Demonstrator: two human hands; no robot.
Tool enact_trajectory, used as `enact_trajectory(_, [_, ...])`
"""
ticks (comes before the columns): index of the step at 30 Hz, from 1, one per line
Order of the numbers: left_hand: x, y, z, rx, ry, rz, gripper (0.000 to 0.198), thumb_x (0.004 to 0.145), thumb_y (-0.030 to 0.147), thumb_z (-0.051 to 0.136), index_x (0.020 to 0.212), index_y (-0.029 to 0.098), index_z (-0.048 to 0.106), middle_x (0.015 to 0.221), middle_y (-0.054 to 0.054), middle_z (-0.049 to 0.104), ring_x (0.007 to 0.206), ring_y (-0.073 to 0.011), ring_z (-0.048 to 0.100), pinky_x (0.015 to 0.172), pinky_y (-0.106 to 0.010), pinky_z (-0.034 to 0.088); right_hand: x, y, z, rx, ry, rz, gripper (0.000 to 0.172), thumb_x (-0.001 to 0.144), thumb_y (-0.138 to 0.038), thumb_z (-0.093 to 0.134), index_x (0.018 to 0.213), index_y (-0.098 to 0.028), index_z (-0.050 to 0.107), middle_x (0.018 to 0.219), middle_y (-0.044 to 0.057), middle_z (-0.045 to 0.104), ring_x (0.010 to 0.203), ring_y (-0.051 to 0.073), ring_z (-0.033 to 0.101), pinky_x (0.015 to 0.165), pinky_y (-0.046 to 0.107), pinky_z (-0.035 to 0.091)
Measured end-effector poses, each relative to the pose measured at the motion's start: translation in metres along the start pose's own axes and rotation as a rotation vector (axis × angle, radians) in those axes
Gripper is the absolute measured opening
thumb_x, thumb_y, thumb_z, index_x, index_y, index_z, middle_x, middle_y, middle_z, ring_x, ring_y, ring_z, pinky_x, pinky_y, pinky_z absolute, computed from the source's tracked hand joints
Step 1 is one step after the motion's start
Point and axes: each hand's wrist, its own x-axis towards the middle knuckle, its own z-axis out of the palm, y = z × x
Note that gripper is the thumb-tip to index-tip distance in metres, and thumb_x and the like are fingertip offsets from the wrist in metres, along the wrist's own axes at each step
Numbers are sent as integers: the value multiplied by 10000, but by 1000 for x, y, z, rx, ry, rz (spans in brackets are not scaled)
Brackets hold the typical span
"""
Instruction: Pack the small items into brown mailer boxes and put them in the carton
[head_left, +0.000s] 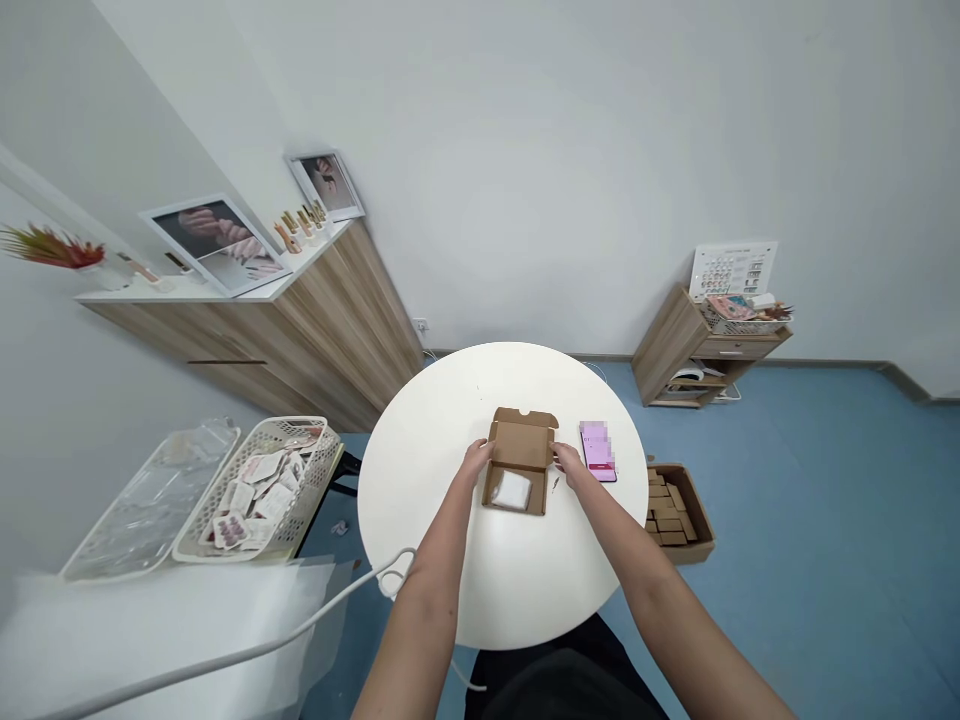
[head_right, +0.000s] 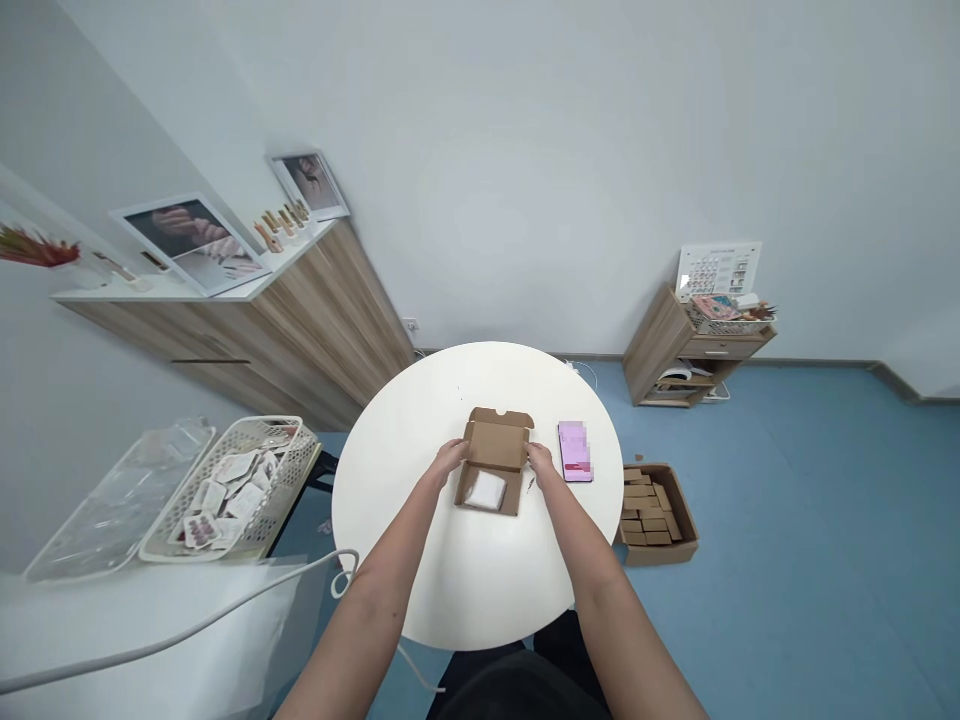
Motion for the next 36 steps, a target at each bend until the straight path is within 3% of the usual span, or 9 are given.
enact_trajectory(4, [-2,0,-15,92,-65,57,401,808,432,579,1106,174,652,1234,-100,670,1117,-239,627,843,-279,516,-7,-12,1,-59,-39,-76,249,801,-369,582,949,-186,663,1098,79,704,951,175,649,719,228,490])
enact_trajectory(10, [-4,7,-29,245,-104,146,339,804,379,566,1067,200,685,1089,-45,728,995,-197,668,774,-260,526,-7,-28,-4,-210,-59,-177,182,730,-284,644,864,-170,693,986,76,723,866,185,652,663,242,488])
enact_trajectory(13, [-6,10,-31,327,-86,170,376,780,330,601,1130,211,668,972,-40,744,908,-188,685,752,-261,523,-9,-30,-6,-284,-61,-196,178,677,-213,670,842,-154,700,916,77,725,755,174,653,624,247,483])
enact_trajectory(16, [-15,10,-27,386,-74,188,445,763,279,616,1201,205,633,847,-25,736,812,-182,692,729,-266,518,-17,-28,-6,-346,-53,-211,282,635,-157,682,917,-160,706,885,54,725,660,149,640,606,245,472])
enact_trajectory(19, [-27,8,-23,425,-66,206,390,766,275,616,1149,207,649,795,-14,720,772,-178,687,700,-259,509,-27,-25,-8,-468,-49,-261,336,637,-142,676,970,-178,706,804,26,720,607,141,627,589,243,452])
enact_trajectory(28, [-54,4,-23,510,-50,279,179,733,224,658,912,240,662,793,7,699,779,-169,652,715,-260,488,-53,-16,-11,-664,66,-409,205,679,-123,675,848,-227,727,855,37,715,761,185,635,622,244,410])
enact_trajectory(32, [-71,-14,-23,477,-66,354,219,748,216,642,963,261,646,837,15,710,806,-172,658,751,-275,505,-68,1,-15,-708,60,-454,243,707,-87,638,862,-250,729,802,29,707,779,197,628,656,253,414])
enact_trajectory(36, [-84,-39,-18,372,-43,391,289,793,245,606,1078,290,628,958,-1,730,905,-195,680,816,-309,526,-83,23,-18,-683,85,-464,381,729,-65,609,1024,-284,711,886,24,720,870,214,635,765,271,439])
